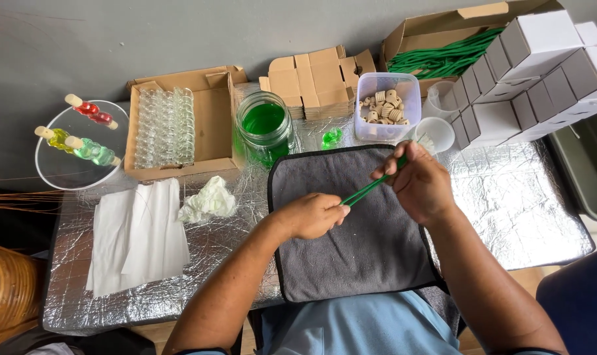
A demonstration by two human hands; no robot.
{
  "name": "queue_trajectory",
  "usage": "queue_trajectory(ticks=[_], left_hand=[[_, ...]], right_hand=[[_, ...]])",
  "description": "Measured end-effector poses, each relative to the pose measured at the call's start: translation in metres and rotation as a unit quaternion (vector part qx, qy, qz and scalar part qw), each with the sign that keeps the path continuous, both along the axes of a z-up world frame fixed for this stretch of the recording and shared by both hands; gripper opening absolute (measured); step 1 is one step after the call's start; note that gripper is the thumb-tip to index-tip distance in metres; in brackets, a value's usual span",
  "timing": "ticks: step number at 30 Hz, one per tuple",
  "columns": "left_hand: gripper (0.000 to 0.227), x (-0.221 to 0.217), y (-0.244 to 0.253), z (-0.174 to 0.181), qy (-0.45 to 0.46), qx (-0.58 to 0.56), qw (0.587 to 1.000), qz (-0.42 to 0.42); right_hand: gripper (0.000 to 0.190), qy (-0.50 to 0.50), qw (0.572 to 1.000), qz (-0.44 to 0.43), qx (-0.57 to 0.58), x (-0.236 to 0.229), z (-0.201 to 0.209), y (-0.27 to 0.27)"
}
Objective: Filling small glass bottles with liquid using a syringe and assembling them with cork stoppers and decorative cords.
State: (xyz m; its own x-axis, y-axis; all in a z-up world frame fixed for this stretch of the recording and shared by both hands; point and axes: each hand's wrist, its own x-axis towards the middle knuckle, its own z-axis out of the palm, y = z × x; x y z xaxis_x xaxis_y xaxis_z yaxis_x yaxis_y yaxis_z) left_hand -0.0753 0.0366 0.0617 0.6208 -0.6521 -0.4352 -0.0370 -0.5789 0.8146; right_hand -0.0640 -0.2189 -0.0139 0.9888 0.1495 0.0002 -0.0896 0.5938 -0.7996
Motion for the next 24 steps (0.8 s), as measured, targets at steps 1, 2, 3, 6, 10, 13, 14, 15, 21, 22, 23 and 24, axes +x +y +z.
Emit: queue_trajectory(ticks=[1, 2, 3, 6, 10, 13, 14, 15, 21, 22, 23, 24], left_hand=[[0.034, 0.0, 0.003, 0.001, 0.003, 0.013, 1.0, -0.006], [0.034, 0.0, 0.006, 0.002, 0.005, 0.026, 1.0, -0.013], [0.034, 0.0, 0.007, -0.003, 0.006, 0.025, 1.0, -0.012], [0.033, 0.002, 0.01, -0.015, 0.025, -0.005, 1.0, -0.01], [0.038, 0.004, 0.011, -0.005, 0.018, -0.006, 1.0, -0.006], [0.042, 0.002, 0.007, 0.01, -0.009, 0.015, 1.0, -0.025], [0.045, 0.002, 0.004, 0.015, -0.027, 0.024, 0.999, -0.026], [0.045, 0.007, 0.005, 0.022, -0.027, 0.022, 0.999, -0.026], [0.041, 0.022, -0.009, -0.007, -0.038, -0.133, 0.986, 0.089], [0.038, 0.023, -0.012, -0.016, -0.037, -0.171, 0.976, 0.132], [0.034, 0.028, -0.016, -0.024, -0.039, -0.21, 0.962, 0.171], [0.034, 0.031, -0.018, -0.027, -0.04, -0.212, 0.962, 0.168]], right_hand=[[0.034, -0.01, 1.0, -0.012, -0.007, 0.004, 0.001, -0.004], [0.035, -0.021, 0.999, -0.023, -0.013, 0.008, 0.001, -0.007], [0.035, -0.02, 0.999, -0.023, -0.014, 0.009, 0.005, -0.007], [0.029, -0.04, 0.998, -0.041, -0.031, 0.014, 0.017, -0.001], [0.029, -0.065, 0.993, -0.038, -0.095, 0.019, 0.025, 0.009], [0.029, -0.046, 0.995, -0.032, -0.083, 0.018, 0.026, 0.02], [0.03, -0.036, 0.995, -0.03, -0.087, 0.017, 0.028, 0.025], [0.03, -0.036, 0.995, -0.03, -0.089, 0.016, 0.024, 0.031], [0.027, -0.086, 0.981, -0.036, -0.17, 0.009, 0.025, 0.059], [0.029, -0.125, 0.964, -0.043, -0.229, 0.01, 0.033, 0.061], [0.03, -0.168, 0.941, -0.054, -0.288, 0.013, 0.043, 0.062], [0.03, -0.169, 0.941, -0.056, -0.289, 0.015, 0.042, 0.062]])
